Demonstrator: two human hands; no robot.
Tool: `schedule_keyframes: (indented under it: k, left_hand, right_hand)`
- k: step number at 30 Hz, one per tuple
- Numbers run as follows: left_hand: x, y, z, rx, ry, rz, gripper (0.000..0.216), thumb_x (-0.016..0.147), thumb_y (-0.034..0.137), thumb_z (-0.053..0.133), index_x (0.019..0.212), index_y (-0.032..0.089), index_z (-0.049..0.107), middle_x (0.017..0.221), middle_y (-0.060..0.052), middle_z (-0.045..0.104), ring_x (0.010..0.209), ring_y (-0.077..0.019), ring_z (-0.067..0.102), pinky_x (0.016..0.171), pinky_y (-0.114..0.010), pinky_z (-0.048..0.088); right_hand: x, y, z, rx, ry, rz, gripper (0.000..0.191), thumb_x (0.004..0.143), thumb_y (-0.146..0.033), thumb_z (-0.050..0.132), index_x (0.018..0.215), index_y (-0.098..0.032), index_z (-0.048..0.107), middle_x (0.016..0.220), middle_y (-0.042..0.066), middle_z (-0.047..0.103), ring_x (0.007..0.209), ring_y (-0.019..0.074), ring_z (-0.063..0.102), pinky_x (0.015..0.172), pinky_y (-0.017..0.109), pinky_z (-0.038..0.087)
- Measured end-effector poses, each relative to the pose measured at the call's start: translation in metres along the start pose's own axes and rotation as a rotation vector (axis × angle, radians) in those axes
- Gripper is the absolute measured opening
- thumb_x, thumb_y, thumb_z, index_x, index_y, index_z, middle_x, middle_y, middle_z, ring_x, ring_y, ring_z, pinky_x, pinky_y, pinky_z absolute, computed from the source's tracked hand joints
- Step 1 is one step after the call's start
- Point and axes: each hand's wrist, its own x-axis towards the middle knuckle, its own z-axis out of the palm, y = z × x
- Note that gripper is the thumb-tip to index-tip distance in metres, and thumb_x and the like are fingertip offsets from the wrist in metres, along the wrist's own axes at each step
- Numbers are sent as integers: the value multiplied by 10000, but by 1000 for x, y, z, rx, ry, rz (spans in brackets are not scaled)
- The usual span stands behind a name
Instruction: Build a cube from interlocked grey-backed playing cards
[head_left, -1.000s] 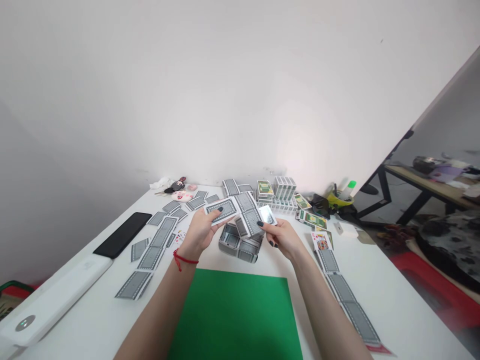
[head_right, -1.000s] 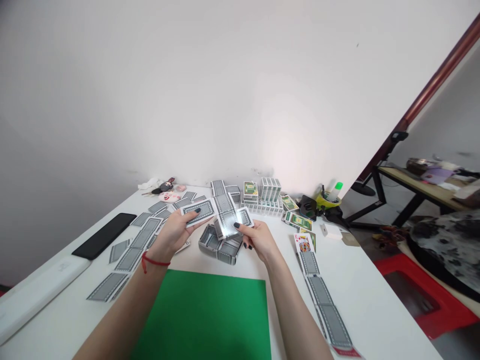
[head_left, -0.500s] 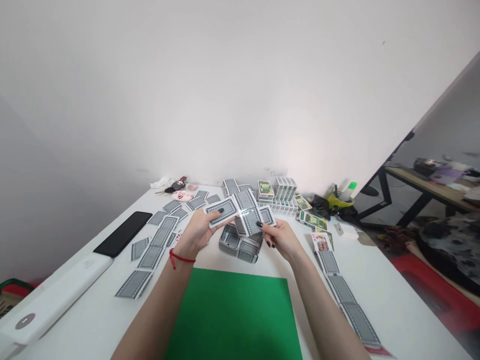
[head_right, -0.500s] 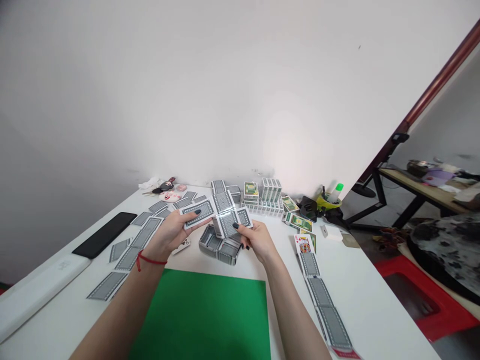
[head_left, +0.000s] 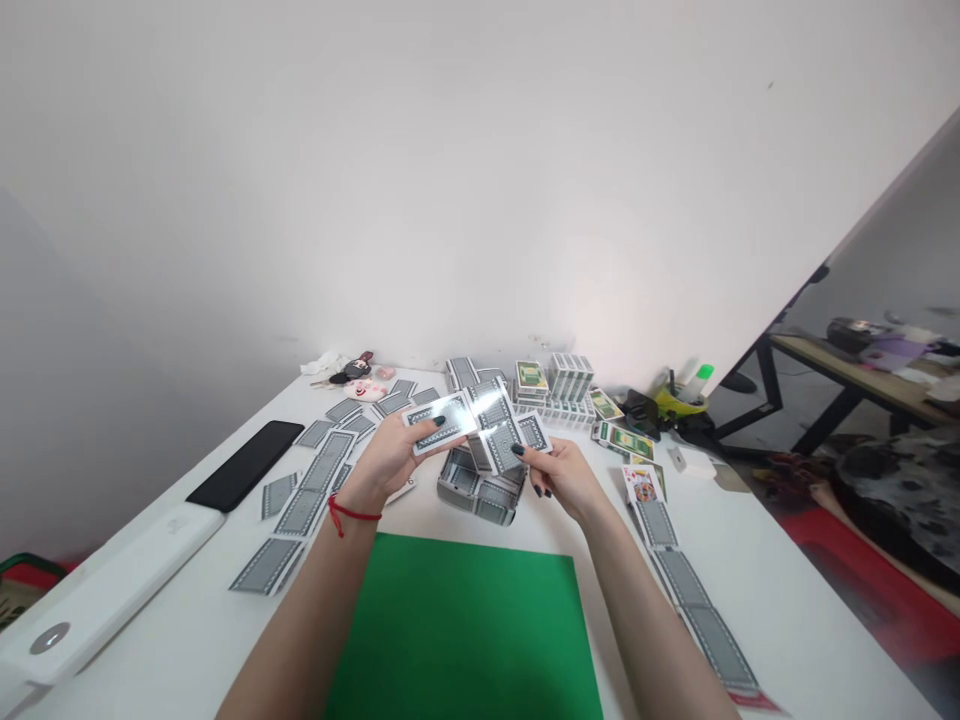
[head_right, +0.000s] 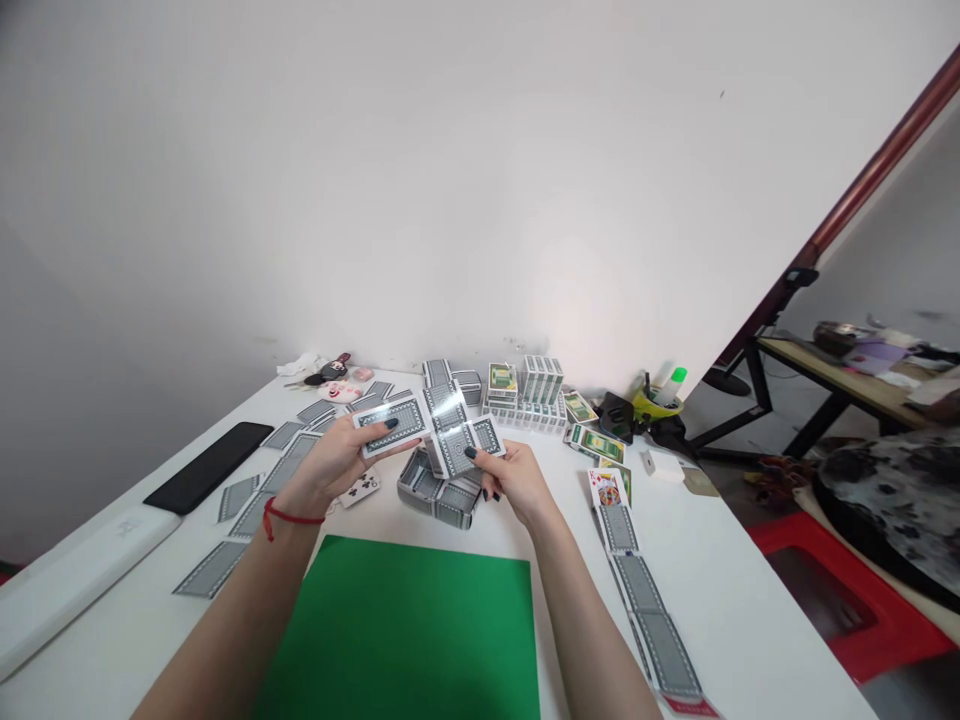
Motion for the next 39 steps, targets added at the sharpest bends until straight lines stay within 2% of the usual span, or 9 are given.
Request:
schedule_keyframes:
  k: [6, 11, 20, 27, 32, 39]
  left_hand:
    - [0, 0, -1, 15, -4, 0, 297, 725, 100, 633, 1014, 165, 624, 1163, -80, 632, 1089, -280, 578, 916, -458, 506]
    - [2, -3, -5, -30, -6, 12, 275, 708, 66, 631, 966, 162, 646, 1134, -79, 648, 1095, -281, 572, 897, -435, 523]
    - [0, -1, -7, -49, -1, -23, 173, 694, 45, 650, 856, 106, 660, 1064, -104, 672, 1043, -282, 600, 907, -467, 518]
    - [1, -3, -7, -30, -45, -15, 254, 706, 66, 646, 952, 128, 657, 1136, -95, 643, 1087, -274, 571, 920, -450, 505]
    - [4, -9, -5, -25, -3, -2, 309, 697, 70, 653, 998, 135, 637, 1110, -94, 653, 1052, -254, 591, 891, -397, 516]
    - [3, -8, 3, -21, 74, -29, 239, 707, 94, 646, 945, 113, 636, 994, -103, 685, 932, -230, 637, 825, -359, 530]
  right_hand:
    - [1, 1, 1, 14, -8, 8, 343, 653, -416, 699, 550, -179, 475, 303, -46, 483, 260, 52, 317, 338, 208, 135]
    - [0, 2, 2, 43, -36, -15, 339, 663, -403, 705, 564, -180, 470, 317, -49, 489, 270, 55, 336, 349, 210, 146]
    - [1, 3, 1, 31, -28, -6, 350, 648, -417, 714, 560, -180, 471, 318, -48, 489, 271, 58, 340, 346, 210, 145]
    - [0, 2, 4, 1, -36, 3, 350, 654, -417, 709, 558, -181, 469, 319, -48, 495, 270, 55, 330, 349, 210, 144]
    - [0, 2, 4, -21, -51, 3, 349, 669, -407, 694, 541, -182, 459, 312, -49, 485, 270, 51, 315, 350, 215, 142]
    - [0, 6, 5, -7, -84, 30, 349, 655, -419, 693, 538, -185, 462, 314, -51, 480, 275, 57, 331, 347, 213, 167]
